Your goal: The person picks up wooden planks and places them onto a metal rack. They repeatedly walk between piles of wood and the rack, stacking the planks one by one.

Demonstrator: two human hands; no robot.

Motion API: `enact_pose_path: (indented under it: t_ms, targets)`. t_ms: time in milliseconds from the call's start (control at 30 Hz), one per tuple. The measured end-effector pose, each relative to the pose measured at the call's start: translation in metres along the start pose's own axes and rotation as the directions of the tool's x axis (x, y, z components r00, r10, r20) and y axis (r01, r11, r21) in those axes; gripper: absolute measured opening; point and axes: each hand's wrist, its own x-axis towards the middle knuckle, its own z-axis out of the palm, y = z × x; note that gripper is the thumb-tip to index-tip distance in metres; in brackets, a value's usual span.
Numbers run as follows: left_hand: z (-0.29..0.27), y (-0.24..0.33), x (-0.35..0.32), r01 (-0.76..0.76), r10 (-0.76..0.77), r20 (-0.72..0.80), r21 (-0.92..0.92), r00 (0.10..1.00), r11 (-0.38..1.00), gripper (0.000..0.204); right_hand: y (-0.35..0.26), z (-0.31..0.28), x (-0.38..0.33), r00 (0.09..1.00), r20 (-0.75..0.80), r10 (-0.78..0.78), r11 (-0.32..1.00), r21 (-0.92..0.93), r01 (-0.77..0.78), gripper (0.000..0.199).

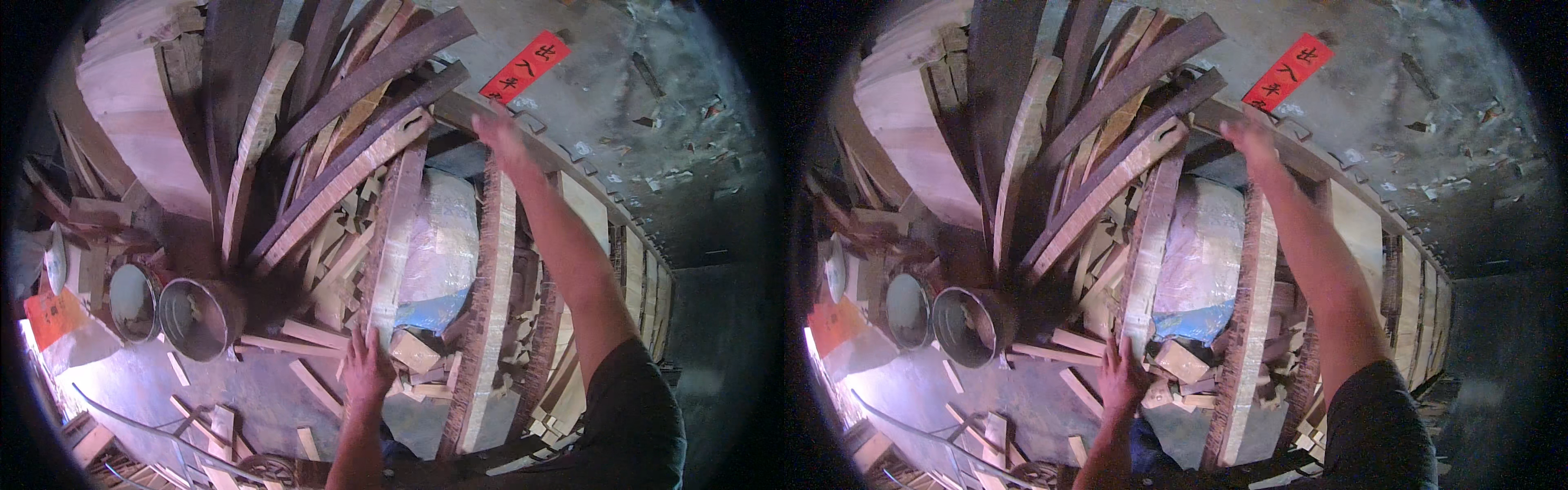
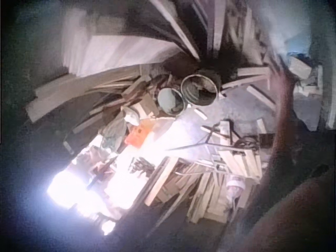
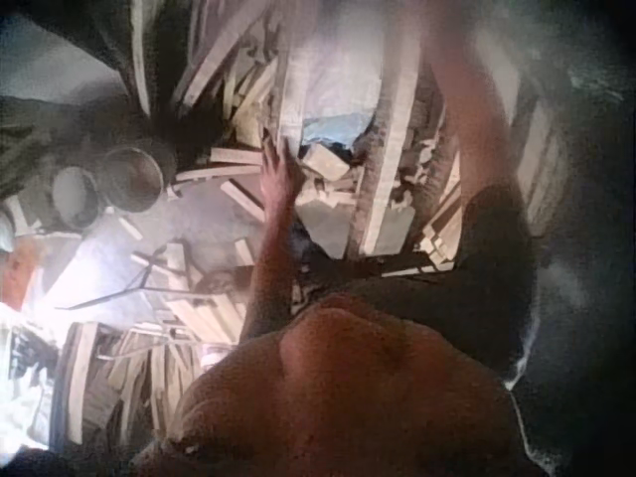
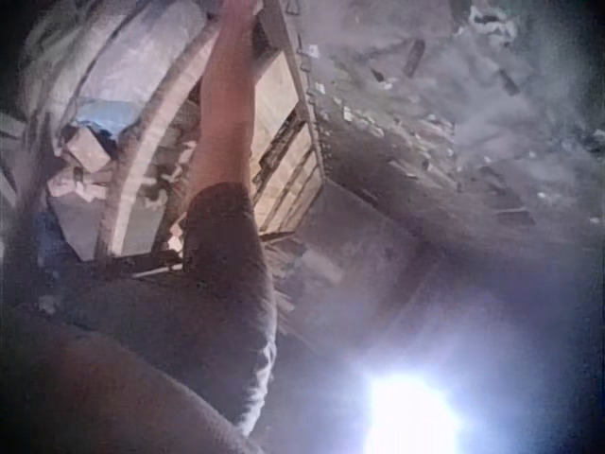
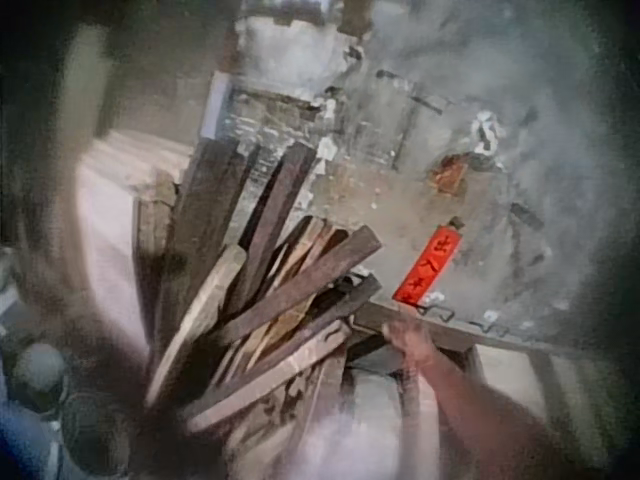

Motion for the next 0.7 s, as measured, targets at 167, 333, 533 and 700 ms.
enact_pose_path:
  t_ms: [167,333,533,700]
  targets:
    - [0.002,-0.010,0.003,0.027,-0.025,0.061,-0.030,0.998,0.999,0.069,-0.075,0.067,0.080,0.985,-0.034,-0.167,0.867,0.470,0.163,0.061]
    - [-0.001,-0.018,0.002,0.000,0.007,0.088,-0.076,0.996,0.997,0.075,-0.101,0.090,0.128,0.992,0.015,-0.127,0.760,0.644,0.088,0.033]
    - [-0.008,-0.025,0.002,0.013,-0.008,0.054,-0.094,0.999,0.996,0.070,-0.132,0.131,0.056,0.991,-0.121,-0.060,0.836,0.537,0.116,0.032]
    - [-0.010,-0.024,-0.003,0.056,-0.047,0.079,-0.111,0.996,0.992,0.071,-0.186,0.149,-0.013,0.986,-0.078,-0.145,0.941,0.297,0.162,0.035]
